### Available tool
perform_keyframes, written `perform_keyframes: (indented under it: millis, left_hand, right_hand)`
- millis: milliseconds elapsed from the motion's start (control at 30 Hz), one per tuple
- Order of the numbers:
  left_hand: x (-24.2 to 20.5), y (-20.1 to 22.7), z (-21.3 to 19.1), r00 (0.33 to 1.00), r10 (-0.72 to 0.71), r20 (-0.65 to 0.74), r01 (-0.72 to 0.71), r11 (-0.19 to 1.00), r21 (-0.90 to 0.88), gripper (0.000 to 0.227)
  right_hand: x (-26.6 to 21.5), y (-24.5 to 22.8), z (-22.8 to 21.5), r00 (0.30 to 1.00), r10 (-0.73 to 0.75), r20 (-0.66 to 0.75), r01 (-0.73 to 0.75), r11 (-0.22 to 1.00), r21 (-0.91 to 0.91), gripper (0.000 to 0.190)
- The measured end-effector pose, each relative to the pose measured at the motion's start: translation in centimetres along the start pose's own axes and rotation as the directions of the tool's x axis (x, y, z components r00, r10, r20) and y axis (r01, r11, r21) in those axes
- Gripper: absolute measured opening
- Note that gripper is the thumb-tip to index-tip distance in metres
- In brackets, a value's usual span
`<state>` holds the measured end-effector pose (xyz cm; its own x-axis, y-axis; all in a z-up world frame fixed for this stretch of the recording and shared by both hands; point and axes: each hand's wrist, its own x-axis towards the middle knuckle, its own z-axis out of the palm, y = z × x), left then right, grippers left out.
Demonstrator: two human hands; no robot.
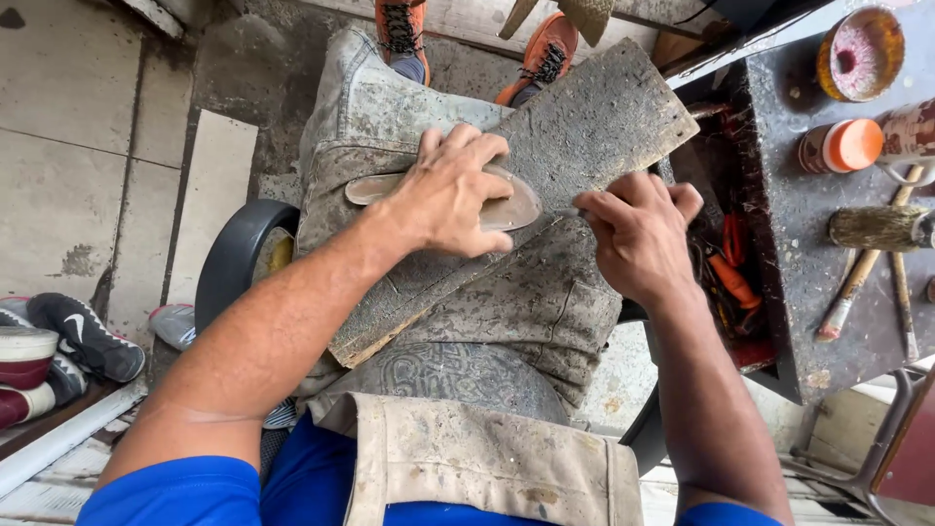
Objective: The person retrieves a knife from a drawer and uses it to scrape and smooth the surface of a shoe insole resting on a wooden board. The person holds the insole steady with one hand while working the tool across the material with the other.
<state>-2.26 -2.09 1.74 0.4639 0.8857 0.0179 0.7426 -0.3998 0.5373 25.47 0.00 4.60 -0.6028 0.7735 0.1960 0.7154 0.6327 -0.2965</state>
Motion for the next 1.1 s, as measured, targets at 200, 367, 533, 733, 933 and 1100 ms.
perform_keyframes:
  millis: [200, 367, 533, 733, 933, 1100]
  left_hand:
    - [-0.5, 0.5, 2.2, 0.99, -0.049, -0.136, 0.042, 0.998, -0.052, 0.043]
    - [-0.9, 0.8, 1.8, 0.989, -0.071, -0.133, 0.065, 0.996, -0.056, 0.051]
    - [-0.7, 0.3, 2.0, 0.992, -0.08, -0.098, 0.078, 0.997, -0.025, 0.05]
    - [-1.3, 0.8, 1.7, 0.991, -0.097, -0.087, 0.097, 0.995, -0.01, 0.052]
    - [-1.3, 0.5, 2.0, 0.994, -0.084, -0.069, 0.086, 0.996, 0.028, 0.05]
    - [-1.4, 0.7, 2.0, 0.992, -0.096, -0.083, 0.098, 0.995, 0.023, 0.049]
  right_hand:
    - [3.1, 2.2, 3.9, 0.969, -0.222, -0.105, 0.215, 0.974, -0.075, 0.012]
    - [4.5, 2.0, 4.3, 0.933, -0.331, -0.139, 0.328, 0.943, -0.051, 0.022]
    - [4.9, 4.0, 5.1, 0.897, -0.423, -0.131, 0.416, 0.906, -0.073, 0.024]
    - [4.3, 2.1, 3.6, 0.912, -0.398, -0.101, 0.393, 0.917, -0.064, 0.022]
    - [4.8, 2.0, 4.2, 0.903, -0.399, -0.158, 0.39, 0.917, -0.087, 0.024]
    - [3.8, 1.3, 3.0, 0.915, -0.371, -0.156, 0.362, 0.928, -0.086, 0.028]
